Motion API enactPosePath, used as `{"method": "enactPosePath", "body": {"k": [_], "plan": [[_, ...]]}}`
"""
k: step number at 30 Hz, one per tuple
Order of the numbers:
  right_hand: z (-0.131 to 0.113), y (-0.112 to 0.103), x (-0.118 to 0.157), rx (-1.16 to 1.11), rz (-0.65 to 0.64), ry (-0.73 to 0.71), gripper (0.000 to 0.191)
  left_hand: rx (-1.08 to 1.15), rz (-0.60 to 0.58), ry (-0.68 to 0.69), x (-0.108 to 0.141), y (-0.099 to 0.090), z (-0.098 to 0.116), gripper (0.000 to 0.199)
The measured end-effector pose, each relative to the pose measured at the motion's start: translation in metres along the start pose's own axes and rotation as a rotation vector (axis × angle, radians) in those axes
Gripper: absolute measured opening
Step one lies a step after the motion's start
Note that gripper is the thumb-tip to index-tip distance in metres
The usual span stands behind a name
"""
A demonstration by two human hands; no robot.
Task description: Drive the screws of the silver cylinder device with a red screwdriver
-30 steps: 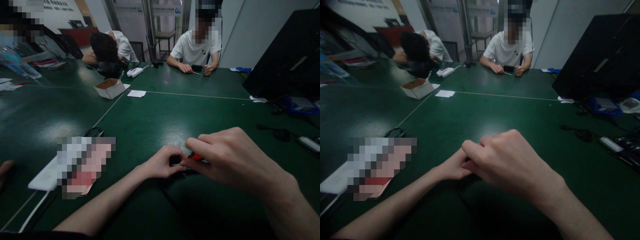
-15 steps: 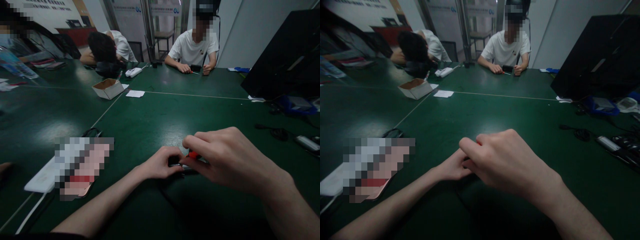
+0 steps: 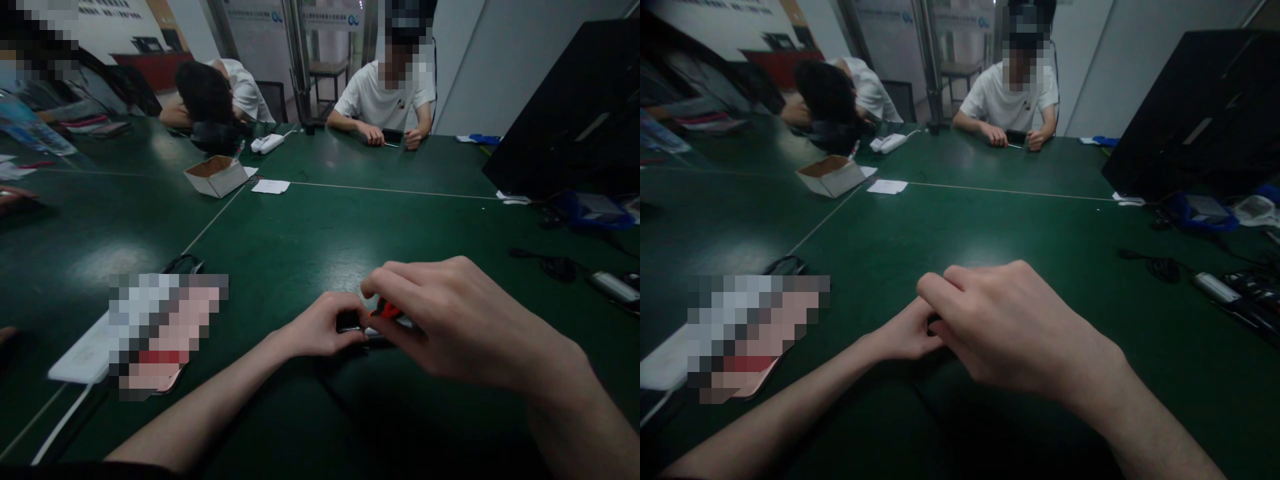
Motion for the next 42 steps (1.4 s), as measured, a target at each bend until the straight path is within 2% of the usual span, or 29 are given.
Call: {"method": "enactPosePath", "body": {"k": [4, 12, 18, 22, 30, 38, 42], "plan": [[0.0018, 0.0006, 0.0003, 0.093, 0.036, 0.018, 0.015, -0.007, 0.006, 0.014, 0.0004, 0.0015, 0.0007, 0.021], [-0.0037, -0.0029, 0.0003, -0.125, -0.044, -0.049, 0.016, -0.030, -0.010, -0.010, -0.0018, -0.0013, 0.0015, 0.020], [-0.0005, 0.0002, -0.0018, -0.006, -0.018, -0.004, 0.007, -0.052, -0.071, 0.012, -0.0018, -0.0020, 0.0037, 0.021], [-0.0003, 0.0001, -0.0008, 0.074, 0.019, -0.008, 0.012, -0.069, -0.083, 0.020, -0.0014, -0.0020, 0.0032, 0.025], [-0.0045, -0.0012, -0.0015, -0.078, -0.042, -0.046, 0.012, -0.060, -0.083, 0.046, -0.0027, -0.0038, 0.0056, 0.024], [-0.0011, -0.0004, 0.0014, 0.074, 0.009, -0.008, 0.010, -0.050, -0.079, 0.033, -0.0031, -0.0045, 0.0074, 0.024], [-0.0028, -0.0022, -0.0004, 0.044, 0.006, -0.017, 0.011, -0.012, -0.082, 0.036, -0.0033, -0.0049, 0.0093, 0.027]]}}
Point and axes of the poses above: each hand's wrist, its own x-axis away from the middle knuckle, its own y-axis out of the palm, z = x × y, the point moved 3 cm from there along -x, towards the middle knuckle, and after that the axes turned 9 degrees about -z, right-handed, at the moved point
